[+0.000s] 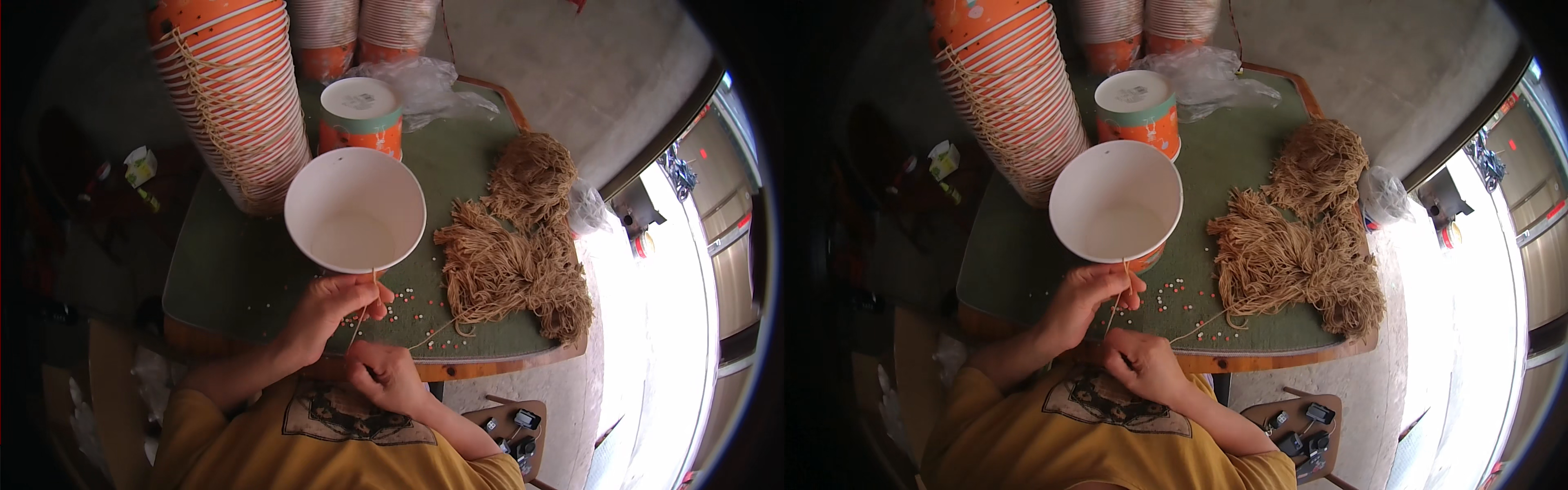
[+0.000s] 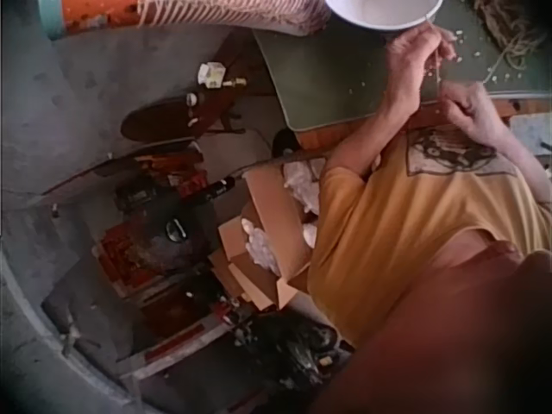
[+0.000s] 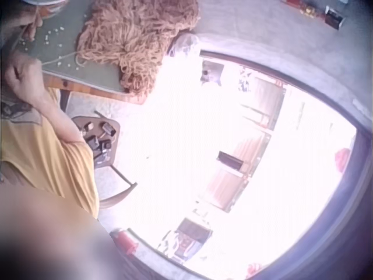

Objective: Assembling decorative paper bowls by threading small beads onto strings and attaching them to the bowls.

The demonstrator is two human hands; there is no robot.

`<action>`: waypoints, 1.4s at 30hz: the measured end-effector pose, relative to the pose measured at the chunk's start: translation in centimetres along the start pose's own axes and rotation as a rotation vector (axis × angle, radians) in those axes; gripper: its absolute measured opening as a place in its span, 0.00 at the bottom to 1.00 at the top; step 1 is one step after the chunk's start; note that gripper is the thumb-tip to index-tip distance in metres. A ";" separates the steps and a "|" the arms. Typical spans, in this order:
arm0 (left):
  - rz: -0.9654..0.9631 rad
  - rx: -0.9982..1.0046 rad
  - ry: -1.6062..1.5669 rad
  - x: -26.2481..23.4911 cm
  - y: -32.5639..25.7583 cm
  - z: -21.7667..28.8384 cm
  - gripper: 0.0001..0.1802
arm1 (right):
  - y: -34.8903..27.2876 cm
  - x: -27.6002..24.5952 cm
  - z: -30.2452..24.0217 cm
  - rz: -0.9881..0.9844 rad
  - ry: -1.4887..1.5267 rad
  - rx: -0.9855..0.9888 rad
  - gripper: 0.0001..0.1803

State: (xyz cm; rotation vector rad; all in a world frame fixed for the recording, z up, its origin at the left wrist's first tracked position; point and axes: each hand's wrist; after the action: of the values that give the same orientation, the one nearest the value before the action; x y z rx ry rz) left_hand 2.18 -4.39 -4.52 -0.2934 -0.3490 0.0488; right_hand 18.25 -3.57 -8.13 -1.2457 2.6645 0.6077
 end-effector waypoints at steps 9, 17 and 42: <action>0.119 0.058 -0.052 -1.7 1.0 0.2 0.13 | 0.8 1.3 0.3 -0.030 0.056 -0.022 0.04; 0.081 0.121 -0.031 -3.3 0.9 -0.9 0.16 | 1.7 1.5 -0.5 -0.049 0.195 -0.074 0.07; 0.439 0.923 1.166 -8.9 -0.3 6.8 0.06 | 5.8 -8.5 -1.8 0.458 1.724 -0.064 0.22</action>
State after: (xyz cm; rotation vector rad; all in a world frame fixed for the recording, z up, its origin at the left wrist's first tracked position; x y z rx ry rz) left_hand -8.54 -3.63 -1.24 0.5385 0.9036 0.4351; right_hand 19.41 5.08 -2.30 -1.4797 4.2819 -0.9128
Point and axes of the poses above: each hand's wrist, its own y-axis towards the middle knuckle, its own x-axis out of the palm, z = x × y, and after that the axes turned 8 degrees about -x, right-handed
